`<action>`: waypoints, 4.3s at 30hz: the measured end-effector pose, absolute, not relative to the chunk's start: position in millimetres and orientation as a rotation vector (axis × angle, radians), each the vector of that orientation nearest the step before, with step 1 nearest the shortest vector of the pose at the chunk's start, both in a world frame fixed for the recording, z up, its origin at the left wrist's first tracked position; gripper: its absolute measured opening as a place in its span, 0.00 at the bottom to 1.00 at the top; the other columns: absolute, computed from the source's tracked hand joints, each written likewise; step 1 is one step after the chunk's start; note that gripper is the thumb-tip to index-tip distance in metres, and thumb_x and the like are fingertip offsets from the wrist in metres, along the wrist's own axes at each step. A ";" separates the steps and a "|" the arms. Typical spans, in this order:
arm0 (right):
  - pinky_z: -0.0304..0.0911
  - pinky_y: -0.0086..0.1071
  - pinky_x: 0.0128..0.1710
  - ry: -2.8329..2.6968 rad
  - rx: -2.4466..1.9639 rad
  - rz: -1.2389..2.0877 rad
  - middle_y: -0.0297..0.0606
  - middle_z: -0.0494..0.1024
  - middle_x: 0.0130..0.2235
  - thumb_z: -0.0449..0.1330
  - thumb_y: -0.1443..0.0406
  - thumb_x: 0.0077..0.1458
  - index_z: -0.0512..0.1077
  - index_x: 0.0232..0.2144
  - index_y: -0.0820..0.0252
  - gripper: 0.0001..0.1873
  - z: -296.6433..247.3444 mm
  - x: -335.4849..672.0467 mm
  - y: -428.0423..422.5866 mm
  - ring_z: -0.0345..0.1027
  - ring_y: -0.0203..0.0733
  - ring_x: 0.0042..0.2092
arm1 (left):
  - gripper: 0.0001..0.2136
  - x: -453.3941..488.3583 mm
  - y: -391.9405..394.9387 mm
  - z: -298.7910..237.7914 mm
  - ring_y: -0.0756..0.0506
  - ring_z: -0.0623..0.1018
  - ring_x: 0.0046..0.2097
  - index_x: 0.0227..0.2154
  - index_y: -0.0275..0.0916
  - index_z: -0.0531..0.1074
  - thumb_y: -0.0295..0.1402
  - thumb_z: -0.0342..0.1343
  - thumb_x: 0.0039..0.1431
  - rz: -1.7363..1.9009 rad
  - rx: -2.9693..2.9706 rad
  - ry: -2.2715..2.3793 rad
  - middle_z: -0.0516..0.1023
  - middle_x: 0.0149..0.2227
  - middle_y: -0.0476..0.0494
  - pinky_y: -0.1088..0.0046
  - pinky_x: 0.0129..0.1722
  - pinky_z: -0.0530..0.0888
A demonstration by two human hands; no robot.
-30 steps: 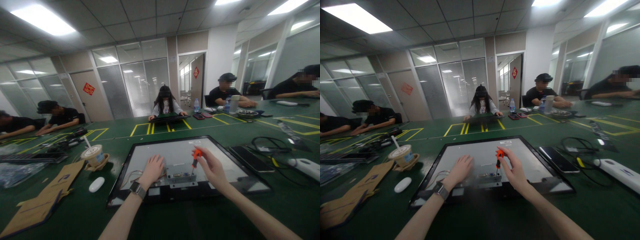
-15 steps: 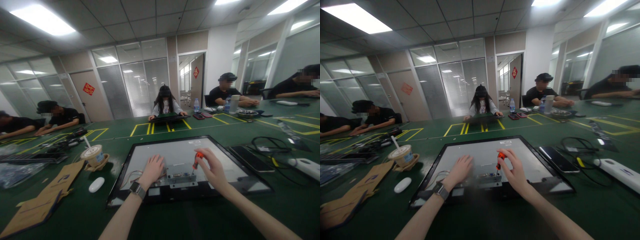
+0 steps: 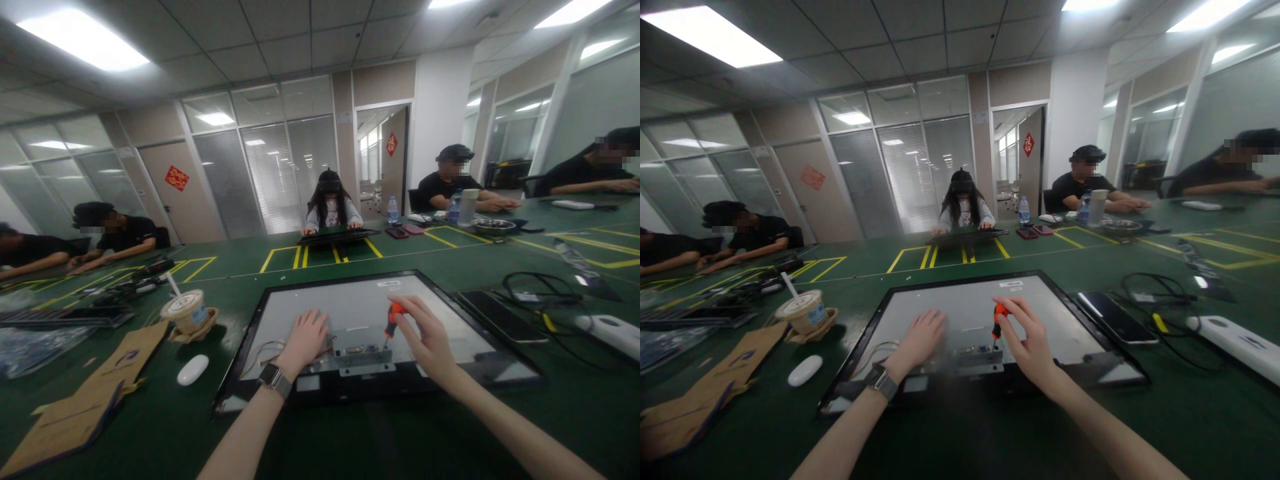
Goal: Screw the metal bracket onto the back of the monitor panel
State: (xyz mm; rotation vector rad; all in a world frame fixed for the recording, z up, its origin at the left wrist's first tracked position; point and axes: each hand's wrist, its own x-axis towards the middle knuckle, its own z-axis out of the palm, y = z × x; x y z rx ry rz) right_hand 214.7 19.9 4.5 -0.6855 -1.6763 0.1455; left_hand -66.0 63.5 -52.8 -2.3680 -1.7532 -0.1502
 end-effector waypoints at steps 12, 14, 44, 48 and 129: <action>0.69 0.36 0.40 -1.626 -0.721 0.084 0.39 0.74 0.38 0.61 0.65 0.60 0.74 0.47 0.54 0.12 7.9 210.3 20.5 0.72 0.44 0.38 | 0.20 -65.8 62.9 -51.2 0.36 0.63 0.65 0.62 0.40 0.62 0.35 0.39 0.71 -0.135 -2.376 -1.759 0.63 0.65 0.37 0.50 0.62 0.63; 0.69 0.37 0.40 -1.622 -0.731 0.102 0.39 0.74 0.38 0.60 0.64 0.60 0.74 0.46 0.54 0.11 8.4 210.8 19.6 0.72 0.44 0.38 | 0.20 -65.9 63.0 -51.3 0.37 0.63 0.66 0.62 0.40 0.62 0.34 0.39 0.71 -0.135 -2.379 -1.753 0.63 0.65 0.37 0.51 0.62 0.63; 0.71 0.37 0.40 -1.677 -0.658 0.127 0.40 0.77 0.39 0.59 0.66 0.61 0.74 0.48 0.53 0.13 6.9 209.5 17.9 0.74 0.45 0.41 | 0.20 -66.3 63.4 -52.5 0.37 0.63 0.65 0.62 0.41 0.62 0.34 0.39 0.71 -0.134 -2.373 -1.736 0.63 0.65 0.36 0.51 0.62 0.63; 0.70 0.37 0.39 -1.665 -0.665 0.119 0.39 0.75 0.37 0.61 0.65 0.59 0.74 0.45 0.54 0.10 7.2 211.2 19.8 0.73 0.45 0.39 | 0.20 -66.1 63.7 -53.0 0.37 0.64 0.65 0.62 0.42 0.62 0.34 0.40 0.71 -0.140 -2.364 -1.744 0.63 0.65 0.36 0.50 0.62 0.63; 0.69 0.42 0.48 -1.666 -0.717 0.232 0.45 0.77 0.48 0.49 0.64 0.67 0.63 0.58 0.54 0.18 -12.3 209.7 28.7 0.74 0.47 0.47 | 0.21 -65.3 62.8 -49.6 0.38 0.62 0.66 0.63 0.41 0.61 0.34 0.38 0.71 -0.104 -2.383 -1.763 0.62 0.66 0.37 0.50 0.63 0.62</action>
